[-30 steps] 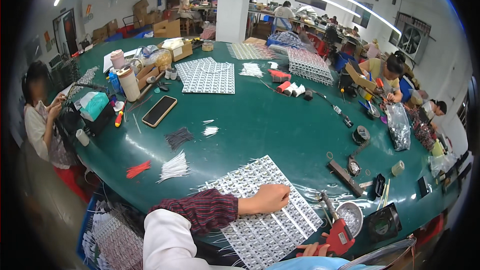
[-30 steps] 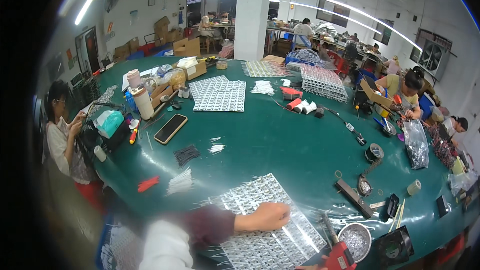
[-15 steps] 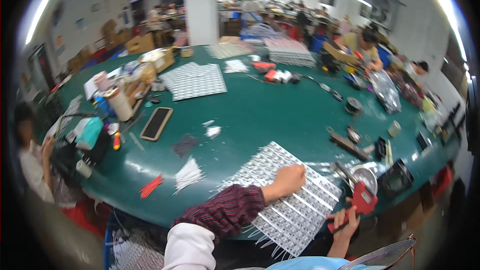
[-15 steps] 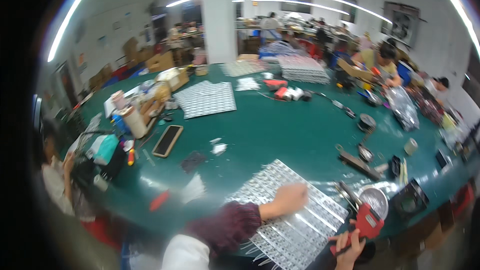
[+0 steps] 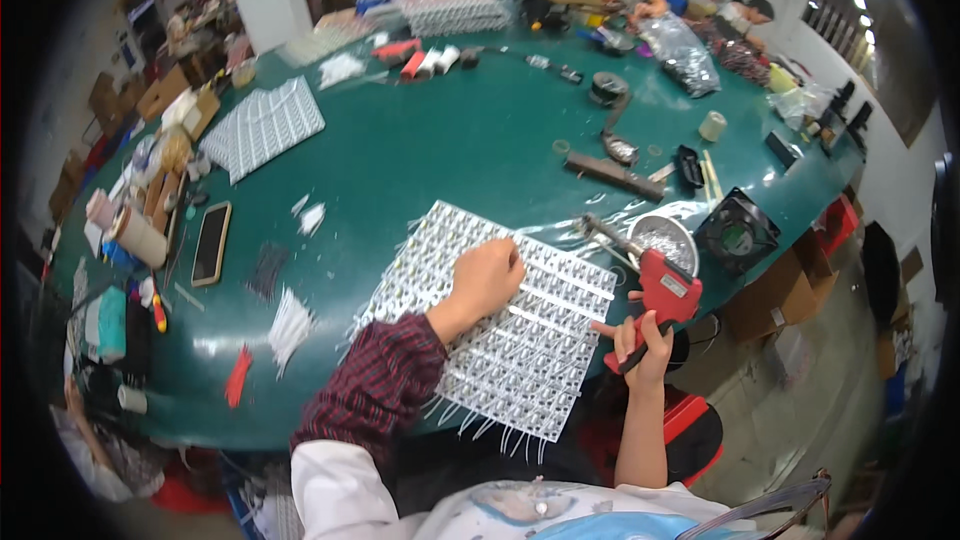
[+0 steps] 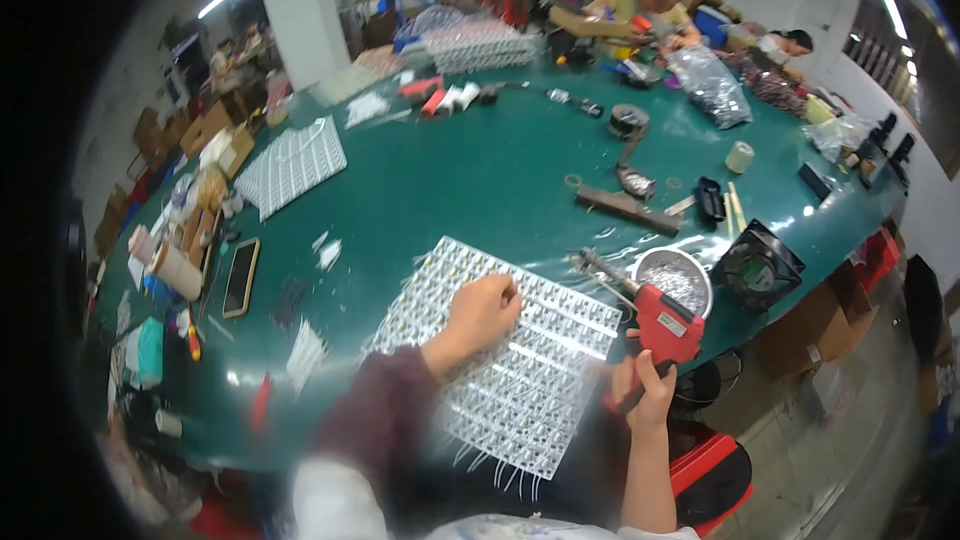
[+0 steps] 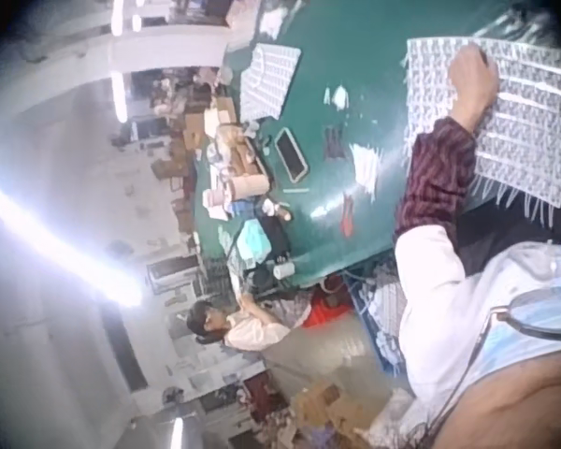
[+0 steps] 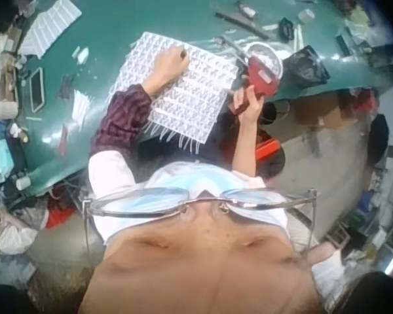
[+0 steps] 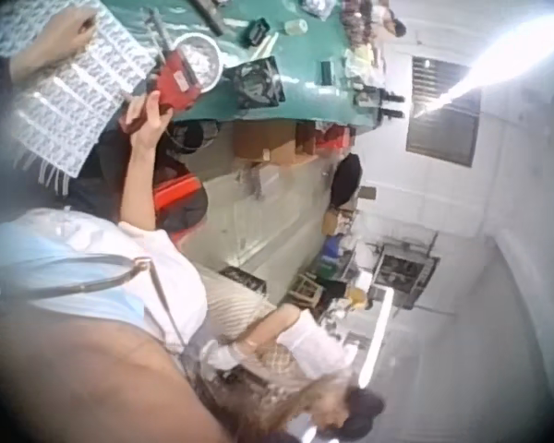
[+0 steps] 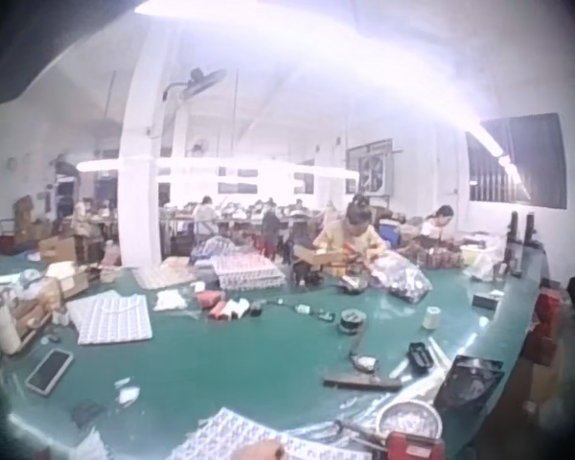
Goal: The recorder is assembling an LED panel, inserting small components into a grid and using a hand-held heating tool/soldering iron.
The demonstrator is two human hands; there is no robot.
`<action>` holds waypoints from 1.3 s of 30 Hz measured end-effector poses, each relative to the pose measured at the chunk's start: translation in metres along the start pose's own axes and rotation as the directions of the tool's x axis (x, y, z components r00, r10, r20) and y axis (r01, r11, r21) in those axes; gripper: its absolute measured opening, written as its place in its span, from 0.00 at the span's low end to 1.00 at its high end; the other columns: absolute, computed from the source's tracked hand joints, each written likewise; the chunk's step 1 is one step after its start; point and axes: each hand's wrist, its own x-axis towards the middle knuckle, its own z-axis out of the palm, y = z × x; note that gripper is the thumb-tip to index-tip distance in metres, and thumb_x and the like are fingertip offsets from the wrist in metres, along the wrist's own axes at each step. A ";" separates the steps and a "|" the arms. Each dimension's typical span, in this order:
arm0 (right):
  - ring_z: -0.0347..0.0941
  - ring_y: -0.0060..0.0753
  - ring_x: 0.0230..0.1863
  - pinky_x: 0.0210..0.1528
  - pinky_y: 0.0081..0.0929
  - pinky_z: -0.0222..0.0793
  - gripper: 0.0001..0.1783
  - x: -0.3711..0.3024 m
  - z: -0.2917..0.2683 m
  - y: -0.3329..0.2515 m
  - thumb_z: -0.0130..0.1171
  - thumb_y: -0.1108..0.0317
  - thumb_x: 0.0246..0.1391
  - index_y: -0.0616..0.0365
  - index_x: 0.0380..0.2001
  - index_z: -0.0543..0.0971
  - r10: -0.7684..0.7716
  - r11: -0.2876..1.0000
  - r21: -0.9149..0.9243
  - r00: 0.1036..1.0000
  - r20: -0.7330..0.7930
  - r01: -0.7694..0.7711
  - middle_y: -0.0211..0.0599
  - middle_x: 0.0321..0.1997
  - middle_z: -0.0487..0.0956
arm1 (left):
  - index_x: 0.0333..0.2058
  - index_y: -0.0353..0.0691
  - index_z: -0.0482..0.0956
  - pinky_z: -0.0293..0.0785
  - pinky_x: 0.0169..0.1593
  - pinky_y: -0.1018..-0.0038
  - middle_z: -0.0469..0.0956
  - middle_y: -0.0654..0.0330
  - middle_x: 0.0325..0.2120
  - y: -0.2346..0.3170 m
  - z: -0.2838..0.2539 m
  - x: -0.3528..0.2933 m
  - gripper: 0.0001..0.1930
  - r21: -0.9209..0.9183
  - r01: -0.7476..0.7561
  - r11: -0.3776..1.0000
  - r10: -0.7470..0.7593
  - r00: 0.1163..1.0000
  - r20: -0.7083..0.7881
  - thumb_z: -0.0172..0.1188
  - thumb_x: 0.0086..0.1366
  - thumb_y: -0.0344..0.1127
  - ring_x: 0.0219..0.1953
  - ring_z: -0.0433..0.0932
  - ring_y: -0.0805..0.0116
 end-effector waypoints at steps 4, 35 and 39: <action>0.54 0.19 0.08 0.50 0.51 0.70 0.20 -0.002 0.002 0.006 0.42 0.61 0.65 0.66 0.52 0.64 0.003 0.997 0.075 1.000 0.014 -0.004 0.26 0.09 0.58 | 0.25 0.38 0.75 0.71 0.29 0.61 0.76 0.53 0.21 -0.009 0.005 -0.005 0.07 -0.018 -0.045 0.999 0.044 0.998 -0.044 0.57 0.54 0.36 0.24 0.77 0.53; 0.60 0.23 0.09 0.65 0.51 0.51 0.23 0.000 0.007 -0.010 0.52 0.64 0.59 0.74 0.49 0.64 -0.009 0.999 -0.032 0.998 0.062 0.011 0.28 0.10 0.63 | 0.36 0.39 0.74 0.62 0.46 0.64 0.72 0.57 0.38 0.017 -0.014 -0.037 0.11 0.196 -0.340 0.920 0.325 0.940 0.106 0.61 0.55 0.33 0.43 0.69 0.58; 0.60 0.24 0.09 0.66 0.50 0.51 0.24 -0.002 0.005 -0.009 0.53 0.64 0.59 0.75 0.49 0.64 0.009 1.000 -0.014 0.995 0.102 -0.008 0.28 0.10 0.63 | 0.36 0.40 0.74 0.62 0.46 0.64 0.72 0.58 0.38 0.016 -0.016 -0.041 0.11 0.225 -0.328 0.917 0.303 0.943 0.140 0.61 0.55 0.34 0.43 0.69 0.59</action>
